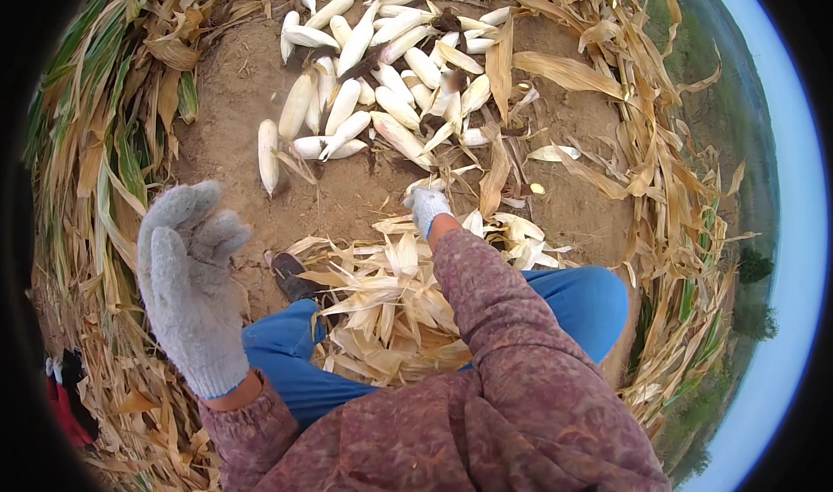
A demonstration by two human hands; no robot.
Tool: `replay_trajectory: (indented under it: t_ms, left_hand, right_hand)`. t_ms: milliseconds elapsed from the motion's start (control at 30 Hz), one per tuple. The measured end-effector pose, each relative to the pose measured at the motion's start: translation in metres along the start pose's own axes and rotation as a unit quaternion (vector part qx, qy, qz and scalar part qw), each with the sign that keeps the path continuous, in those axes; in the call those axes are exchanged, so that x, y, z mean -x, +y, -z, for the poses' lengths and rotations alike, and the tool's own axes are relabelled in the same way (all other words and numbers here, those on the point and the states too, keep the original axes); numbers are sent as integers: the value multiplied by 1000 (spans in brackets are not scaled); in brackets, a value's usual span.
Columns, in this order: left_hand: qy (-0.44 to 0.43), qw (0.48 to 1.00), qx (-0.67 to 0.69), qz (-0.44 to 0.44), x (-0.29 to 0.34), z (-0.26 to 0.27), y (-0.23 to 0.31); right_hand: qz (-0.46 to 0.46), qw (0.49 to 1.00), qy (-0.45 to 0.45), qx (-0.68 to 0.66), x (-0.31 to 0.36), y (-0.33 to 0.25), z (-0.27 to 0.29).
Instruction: The person sits on the ground in a cornfield and shucks corn cobs by hand, removing husks and silk. Shucked cobs are placed in a pile, and husks are discarded nearby.
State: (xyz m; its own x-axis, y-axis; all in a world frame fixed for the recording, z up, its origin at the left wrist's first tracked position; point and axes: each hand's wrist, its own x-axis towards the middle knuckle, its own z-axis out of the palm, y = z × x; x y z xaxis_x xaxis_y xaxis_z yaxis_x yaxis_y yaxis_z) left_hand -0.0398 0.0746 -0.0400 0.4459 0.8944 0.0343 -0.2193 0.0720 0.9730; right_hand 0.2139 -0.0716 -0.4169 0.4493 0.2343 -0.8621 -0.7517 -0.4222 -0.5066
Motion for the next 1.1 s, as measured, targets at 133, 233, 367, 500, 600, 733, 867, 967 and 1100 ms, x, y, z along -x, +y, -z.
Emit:
replay_trajectory:
  t_ms: [133,233,367,500,600,733,867,967,1100]
  left_hand:
    - [-40,999,-14,16,-6,-2,-3]
    - [20,999,-27,24,-4,-9,-6]
    - [31,998,-34,48,-13,-18,-8]
    - [-44,997,7,67,-8,-13,-8]
    - [-48,994,16,100,-13,-10,-6]
    - [-37,982,45,178,-9,-20,6]
    - [-88,974,62,197,-9,-15,9]
    - [-103,979,36,173,-7,-10,-1]
    - [-86,983,50,157,-11,-15,-2]
  right_hand:
    - [-30,988,141,50,-53,34,8]
    - [-28,955,234,181,-42,13,-15]
    - [-47,941,258,215,-55,-9,-21]
    - [-63,930,258,254,-64,-25,-31]
    - [-13,930,249,270,-91,-3,-9]
    - [-4,951,161,265,-76,-6,-6]
    - [5,995,71,73,-160,43,44]
    - [-14,999,-17,-29,-134,48,40]
    - [-11,978,-117,-172,-35,44,6]
